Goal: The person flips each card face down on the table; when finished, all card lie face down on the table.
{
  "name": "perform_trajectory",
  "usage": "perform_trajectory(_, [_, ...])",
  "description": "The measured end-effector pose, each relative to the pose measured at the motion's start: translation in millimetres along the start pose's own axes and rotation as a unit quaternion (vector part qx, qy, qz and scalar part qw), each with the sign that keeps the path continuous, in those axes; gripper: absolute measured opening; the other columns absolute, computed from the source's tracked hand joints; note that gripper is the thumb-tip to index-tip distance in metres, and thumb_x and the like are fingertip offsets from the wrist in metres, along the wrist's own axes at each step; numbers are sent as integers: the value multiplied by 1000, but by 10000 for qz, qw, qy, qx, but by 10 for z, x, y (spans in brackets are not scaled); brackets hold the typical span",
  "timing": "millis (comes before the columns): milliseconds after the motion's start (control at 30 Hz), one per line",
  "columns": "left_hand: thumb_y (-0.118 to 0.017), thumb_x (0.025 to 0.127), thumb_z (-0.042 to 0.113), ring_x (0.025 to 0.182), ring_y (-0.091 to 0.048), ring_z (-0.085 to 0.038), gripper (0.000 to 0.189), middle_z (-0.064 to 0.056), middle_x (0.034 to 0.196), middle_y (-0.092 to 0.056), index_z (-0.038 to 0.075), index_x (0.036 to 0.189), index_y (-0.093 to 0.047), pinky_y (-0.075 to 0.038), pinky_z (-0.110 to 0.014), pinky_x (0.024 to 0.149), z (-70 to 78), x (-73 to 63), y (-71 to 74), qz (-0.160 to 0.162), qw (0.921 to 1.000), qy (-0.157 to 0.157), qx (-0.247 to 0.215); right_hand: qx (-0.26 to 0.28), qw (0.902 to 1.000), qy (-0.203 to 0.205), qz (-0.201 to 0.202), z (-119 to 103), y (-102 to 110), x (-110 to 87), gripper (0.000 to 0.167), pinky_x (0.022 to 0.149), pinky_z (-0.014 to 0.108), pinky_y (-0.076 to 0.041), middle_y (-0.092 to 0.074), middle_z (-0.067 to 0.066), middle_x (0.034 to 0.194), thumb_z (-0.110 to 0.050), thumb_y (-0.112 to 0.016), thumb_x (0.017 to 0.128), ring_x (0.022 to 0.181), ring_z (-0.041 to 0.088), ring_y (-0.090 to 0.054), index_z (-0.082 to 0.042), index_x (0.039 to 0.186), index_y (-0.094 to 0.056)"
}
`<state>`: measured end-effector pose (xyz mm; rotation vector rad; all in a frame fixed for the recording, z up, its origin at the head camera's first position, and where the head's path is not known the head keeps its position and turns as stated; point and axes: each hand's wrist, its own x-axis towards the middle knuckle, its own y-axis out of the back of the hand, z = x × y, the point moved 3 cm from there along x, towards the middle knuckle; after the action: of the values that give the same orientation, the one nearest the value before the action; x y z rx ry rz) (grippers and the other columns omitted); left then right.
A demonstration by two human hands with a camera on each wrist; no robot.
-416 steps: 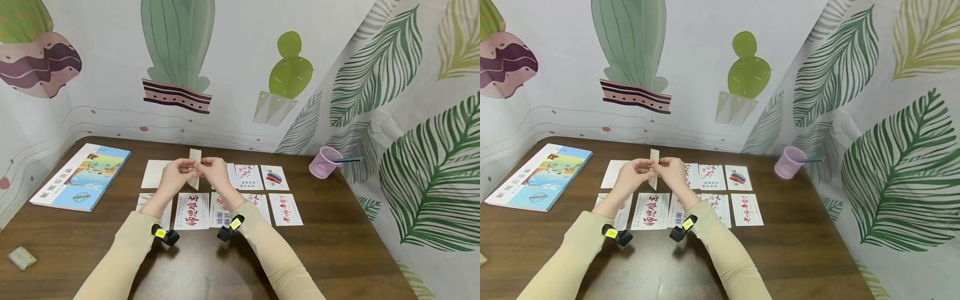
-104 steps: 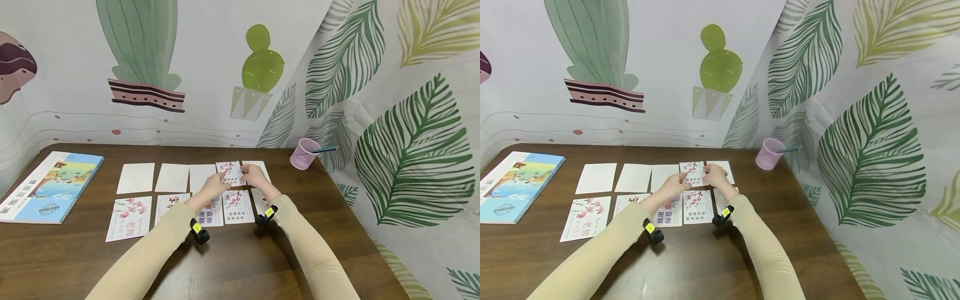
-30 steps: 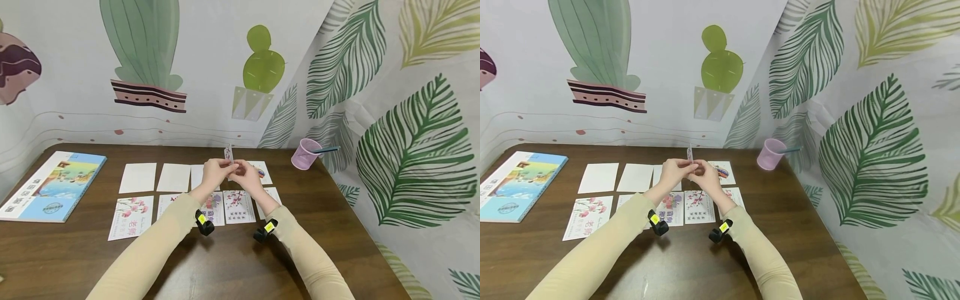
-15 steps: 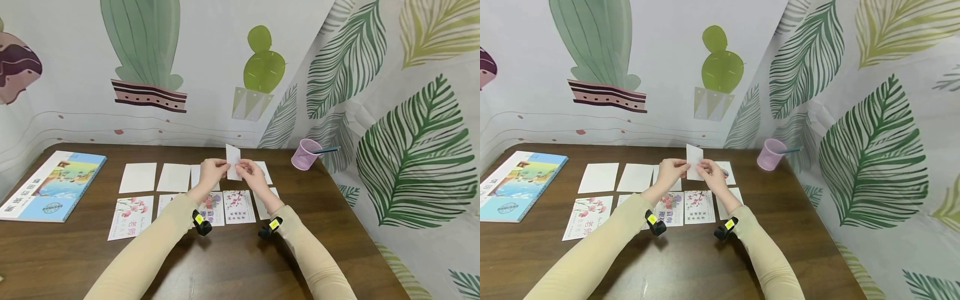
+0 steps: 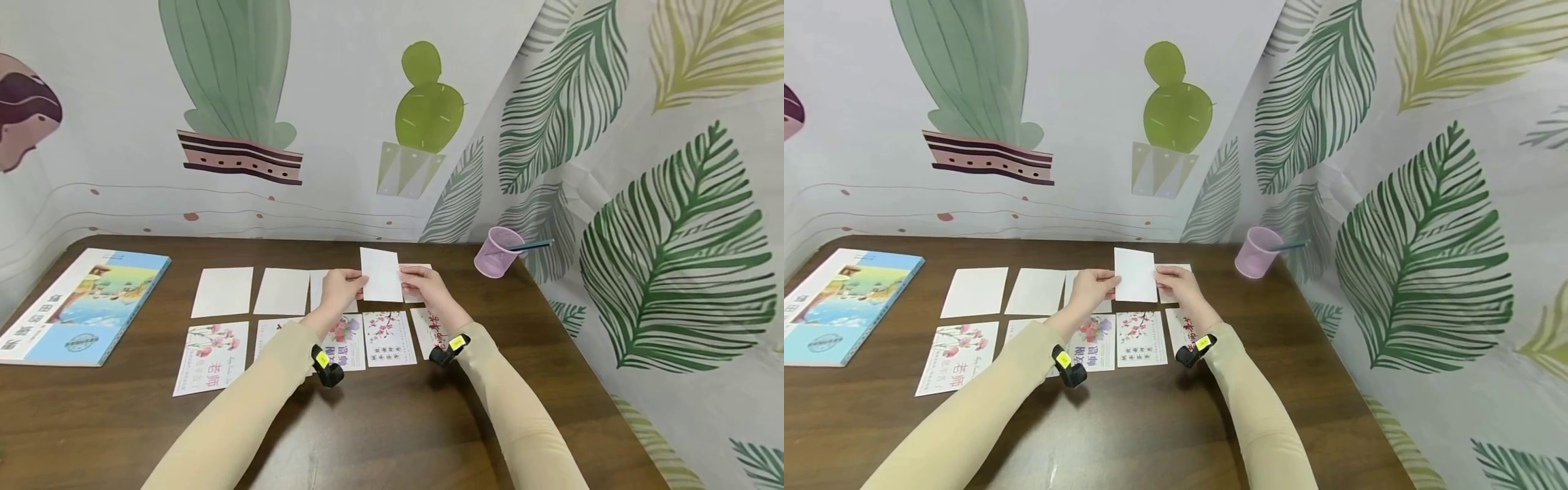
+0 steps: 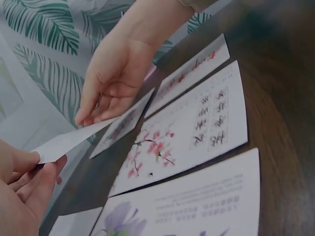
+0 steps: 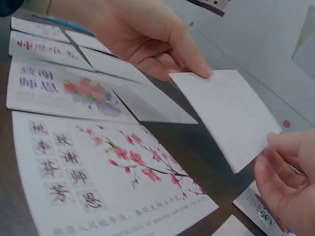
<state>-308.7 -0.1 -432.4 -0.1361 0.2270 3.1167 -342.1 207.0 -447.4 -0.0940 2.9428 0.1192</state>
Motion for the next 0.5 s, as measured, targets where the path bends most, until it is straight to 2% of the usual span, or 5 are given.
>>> perform_trajectory(100, [-64,94,11,73,-66,-10,31,-23,113,-69,-7,120,-65,-59,-22,71,-41,22,-7,-26,10000,22,2,33,9998,-77,187,8,1,27,36,68,16,-54,-66,-1,90,-7,-63,94,73,4,-62,7,127,-58])
perform_trajectory(333, [-64,94,11,70,-67,-11,31,-24,116,-68,-7,119,-65,-59,-23,71,-98,65,-11,-58,9998,45,203,-561,9979,-225,241,-23,-69,53,42,85,25,-54,-61,18,127,-13,-66,93,93,11,-62,4,130,-58])
perform_trajectory(433, [-64,94,12,71,-67,-11,31,-24,116,-68,-7,119,-64,-59,-23,71,-124,79,-12,-105,9995,134,279,-658,9970,-286,273,-15,-80,68,41,88,27,-54,-59,20,130,-10,-66,92,97,14,-61,4,129,-58])
perform_trajectory(500, [-65,94,12,69,-68,-11,31,-24,113,-69,-7,118,-66,-59,-24,70,-141,88,-7,-85,9986,137,495,-725,9965,-288,303,-6,-79,81,40,87,27,-54,-60,20,128,-10,-67,92,97,15,-62,4,128,-59])
